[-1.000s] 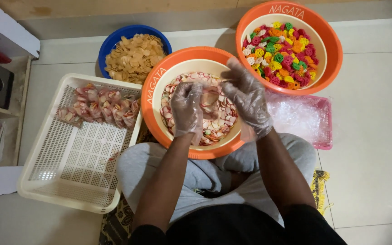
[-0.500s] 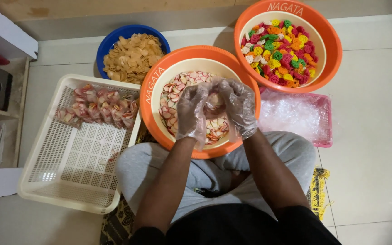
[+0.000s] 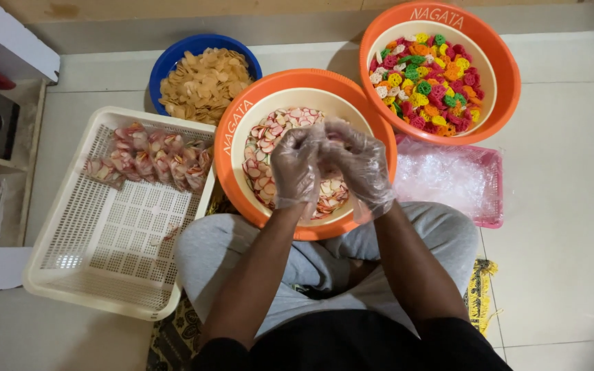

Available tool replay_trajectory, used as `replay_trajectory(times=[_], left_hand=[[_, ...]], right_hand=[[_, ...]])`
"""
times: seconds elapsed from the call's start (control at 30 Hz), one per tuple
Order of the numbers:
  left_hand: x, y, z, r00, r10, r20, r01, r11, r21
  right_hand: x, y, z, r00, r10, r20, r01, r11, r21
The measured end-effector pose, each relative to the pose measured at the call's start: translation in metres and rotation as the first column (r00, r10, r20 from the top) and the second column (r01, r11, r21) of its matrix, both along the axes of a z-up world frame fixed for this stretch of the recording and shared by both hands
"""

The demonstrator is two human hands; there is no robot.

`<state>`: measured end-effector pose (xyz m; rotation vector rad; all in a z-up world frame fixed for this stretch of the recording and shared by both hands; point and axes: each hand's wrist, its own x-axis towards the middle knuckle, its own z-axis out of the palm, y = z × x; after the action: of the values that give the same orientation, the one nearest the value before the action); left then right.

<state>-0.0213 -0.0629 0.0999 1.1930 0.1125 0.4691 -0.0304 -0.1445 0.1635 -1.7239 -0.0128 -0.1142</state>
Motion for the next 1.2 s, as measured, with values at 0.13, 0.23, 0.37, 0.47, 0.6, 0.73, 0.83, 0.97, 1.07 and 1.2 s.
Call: replay_trajectory(times=[0.13,0.23,0.37,0.47,0.6,0.73,0.83,0.97,1.07,1.2], left_hand=[[-0.009,-0.005,0.022,0.993,0.033,-0.11,-0.046,0.992,-0.118],[-0.01,-0.001,0.03,0.994,0.043,-0.096,-0.045,0.999,-0.022],[-0.011,0.012,0.032,0.989,-0.046,-0.139,0.025,0.988,-0.15],[-0.016,0.018,0.041,0.994,-0.001,-0.111,0.0,1.0,-0.008],[-0.009,0.037,0.025,0.994,-0.093,-0.057,0.074,0.959,-0.274],[-0.024,0.055,0.04,0.998,0.065,-0.01,-0.065,0.997,-0.037],[-0.025,0.08,0.034,0.986,0.166,-0.002,-0.165,0.983,0.084],[-0.031,0.118,0.029,0.99,0.061,-0.128,-0.103,0.929,-0.355],[-0.029,0.157,0.008,0.974,0.159,-0.163,-0.199,0.941,-0.273],[-0.024,0.199,-0.045,0.948,0.284,-0.144,-0.318,0.86,-0.399]], right_hand=[[0.007,-0.005,-0.023,0.99,-0.134,0.046,0.13,0.988,0.089],[0.02,-0.017,-0.045,0.996,-0.084,-0.036,0.087,0.992,0.095],[0.022,-0.017,-0.044,1.0,-0.028,0.005,0.028,0.996,0.083],[0.021,-0.009,-0.04,1.0,-0.011,0.007,0.01,0.998,0.062],[0.03,0.0,-0.041,0.998,0.004,0.058,-0.006,0.999,0.032],[0.033,0.021,-0.048,0.997,0.062,0.052,-0.066,0.996,0.067],[0.039,0.043,-0.052,0.989,0.143,0.046,-0.143,0.99,0.016],[0.031,0.086,-0.034,0.971,0.236,0.028,-0.236,0.972,0.008],[0.028,0.121,-0.039,0.952,0.306,0.001,-0.306,0.951,0.041],[0.028,0.168,-0.06,0.919,0.392,-0.049,-0.388,0.919,0.073]])
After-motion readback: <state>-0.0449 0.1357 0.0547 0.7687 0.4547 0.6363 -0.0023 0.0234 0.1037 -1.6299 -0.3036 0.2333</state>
